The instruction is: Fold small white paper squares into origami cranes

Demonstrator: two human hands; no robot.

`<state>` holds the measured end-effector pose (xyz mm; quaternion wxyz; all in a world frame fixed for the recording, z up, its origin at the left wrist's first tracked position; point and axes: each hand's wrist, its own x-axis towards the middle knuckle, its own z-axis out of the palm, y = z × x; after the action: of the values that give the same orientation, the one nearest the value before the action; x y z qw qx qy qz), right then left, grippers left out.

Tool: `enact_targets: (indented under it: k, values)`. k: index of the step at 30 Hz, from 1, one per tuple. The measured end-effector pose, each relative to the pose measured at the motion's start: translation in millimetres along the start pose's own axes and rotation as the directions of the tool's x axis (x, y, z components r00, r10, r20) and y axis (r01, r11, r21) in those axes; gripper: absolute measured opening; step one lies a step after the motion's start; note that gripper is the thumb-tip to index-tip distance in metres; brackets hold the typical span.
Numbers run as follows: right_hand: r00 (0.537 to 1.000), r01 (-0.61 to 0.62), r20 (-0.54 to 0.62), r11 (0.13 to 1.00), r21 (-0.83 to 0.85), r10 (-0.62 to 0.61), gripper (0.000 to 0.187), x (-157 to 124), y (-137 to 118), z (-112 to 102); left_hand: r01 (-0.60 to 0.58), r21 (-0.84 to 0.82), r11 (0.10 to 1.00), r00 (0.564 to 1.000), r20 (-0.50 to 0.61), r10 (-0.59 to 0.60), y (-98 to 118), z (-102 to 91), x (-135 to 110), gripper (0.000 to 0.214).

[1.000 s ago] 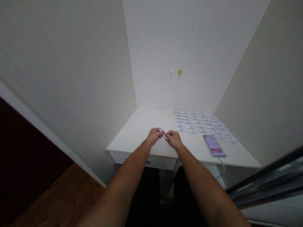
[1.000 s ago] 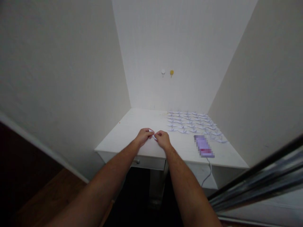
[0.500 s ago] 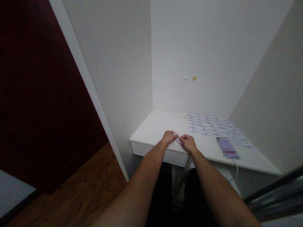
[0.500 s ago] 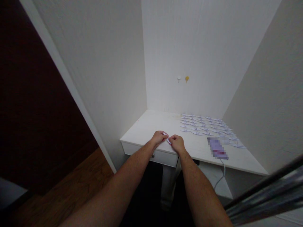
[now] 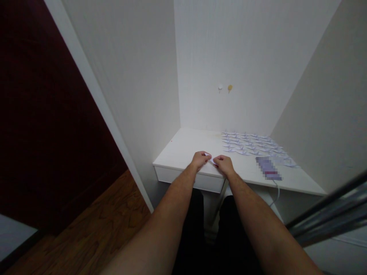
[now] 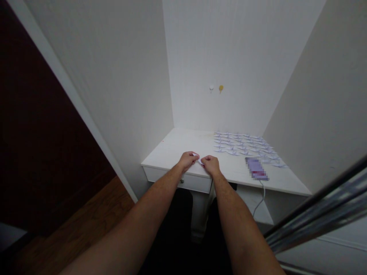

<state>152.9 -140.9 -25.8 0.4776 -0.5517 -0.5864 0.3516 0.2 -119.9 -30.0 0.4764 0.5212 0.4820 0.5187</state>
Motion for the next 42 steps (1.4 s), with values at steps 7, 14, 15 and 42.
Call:
enact_targets:
  k: [7, 14, 15, 42]
  values:
    - [1.000, -0.003, -0.004, 0.999, 0.051, 0.003, 0.019, 2, 5, 1, -0.043, -0.013, 0.999, 0.998, 0.055, 0.043, 3, -1.0, -4, 0.020]
    - [1.000, -0.012, 0.006, 0.995, 0.100, 0.012, 0.021, 2, 5, 1, -0.046, -0.015, 0.999, 0.999, 0.022, 0.046, 2, 0.2, -4, 0.024]
    - [1.000, -0.011, 0.010, 0.995, 0.100, 0.010, 0.021, 1, 4, 1, -0.040, -0.007, 0.999, 0.999, 0.011, 0.040, 1, 0.2, -4, 0.021]
    - [0.996, 0.018, -0.084, 0.993, 0.117, -0.008, 0.027, 3, 6, -1, -0.083, 0.302, 0.950, 0.995, 0.079, 0.061, 13, 8.0, -12, 0.009]
